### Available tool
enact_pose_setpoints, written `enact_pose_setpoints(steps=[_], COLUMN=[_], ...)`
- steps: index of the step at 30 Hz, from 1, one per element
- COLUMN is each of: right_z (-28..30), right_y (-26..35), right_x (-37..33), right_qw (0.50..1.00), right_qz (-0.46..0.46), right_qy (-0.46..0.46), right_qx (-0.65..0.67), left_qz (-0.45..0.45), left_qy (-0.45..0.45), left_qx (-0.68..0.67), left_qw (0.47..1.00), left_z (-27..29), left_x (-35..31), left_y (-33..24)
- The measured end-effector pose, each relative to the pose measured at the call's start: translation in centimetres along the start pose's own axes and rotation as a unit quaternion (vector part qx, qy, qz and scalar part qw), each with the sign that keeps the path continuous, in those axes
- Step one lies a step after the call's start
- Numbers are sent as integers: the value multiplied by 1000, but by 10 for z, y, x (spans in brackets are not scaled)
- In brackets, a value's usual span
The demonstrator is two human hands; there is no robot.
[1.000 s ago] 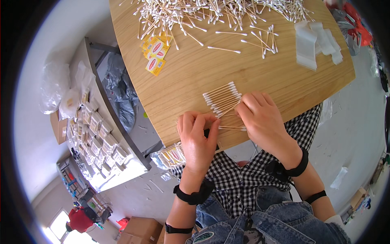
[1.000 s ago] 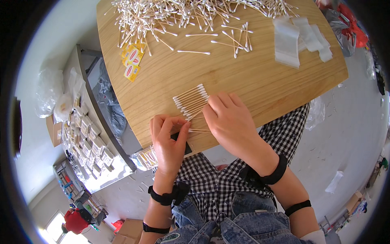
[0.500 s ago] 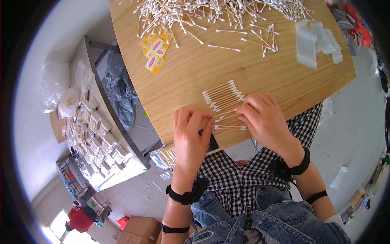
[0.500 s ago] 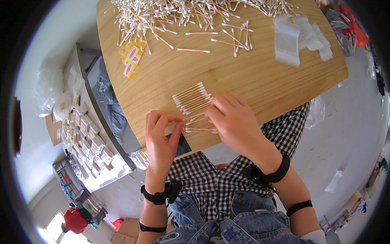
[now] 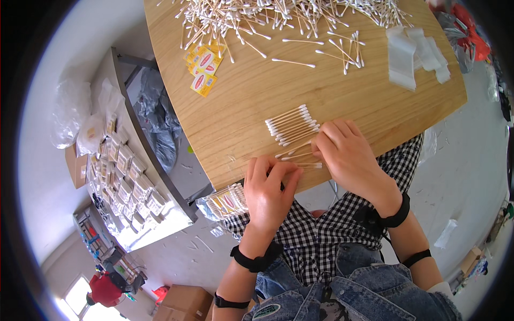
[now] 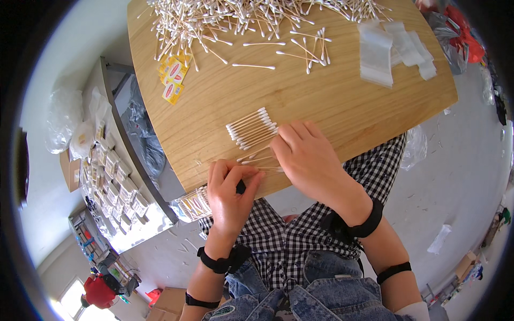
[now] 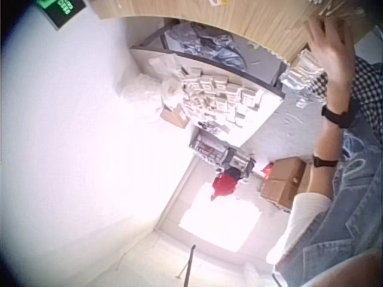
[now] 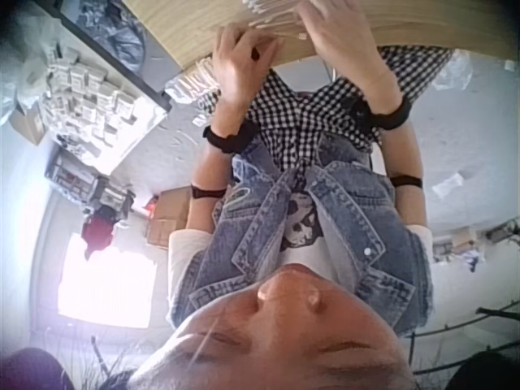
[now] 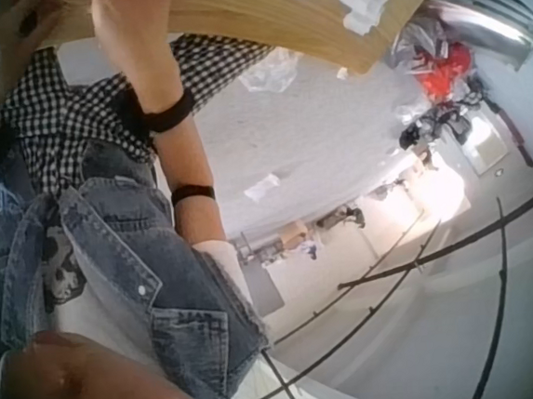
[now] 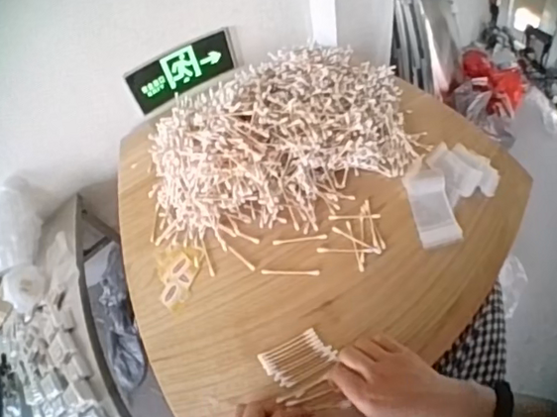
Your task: Sorting a large pile of cotton swabs and placing them into a small plastic bag.
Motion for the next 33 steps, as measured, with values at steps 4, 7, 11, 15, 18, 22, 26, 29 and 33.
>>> enact_pose_setpoints(steps=[4, 7, 11, 15, 18, 22, 26, 29, 33], right_z=[5, 7, 22, 49, 68, 86, 87, 80, 68], right_y=[-3, -8, -23, -63, -101, -144, -167, -184, -204], right_x=[0, -2, -9, -51, -105, -189, -243, -262, -267], right_qw=[998, 998, 987, 959, 928, 890, 867, 867, 856], right_qz=[-14, -32, -111, -251, -334, -429, -468, -469, -470], right_qy=[-11, -11, -15, -112, -166, -129, -99, -86, -54], right_qx=[52, 60, 113, 64, 4, -83, -137, -143, -211], left_qz=[16, -1, -4, -70, -35, -49, -51, -56, -64], left_qy=[-22, -51, -58, -8, 101, 121, 112, 99, 110], left_qx=[7, 23, 31, 112, 203, 266, 292, 304, 306], left_qw=[1000, 998, 998, 991, 973, 955, 948, 946, 943], left_z=[-3, -4, -3, -16, -38, -62, -59, -59, -56], left_x=[5, 11, 17, 20, 21, 35, 48, 54, 40], left_y=[-1, -2, -5, -13, -23, -14, -11, -6, -7])
Point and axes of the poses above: each hand's wrist, its own x-axis towards the middle knuckle, its own z-axis out of the back of the hand, y = z × x, the point moved 4 cm from there along x, towards the middle knuckle, and after that the axes turned 8 degrees about -x, right-handed, at the moved point
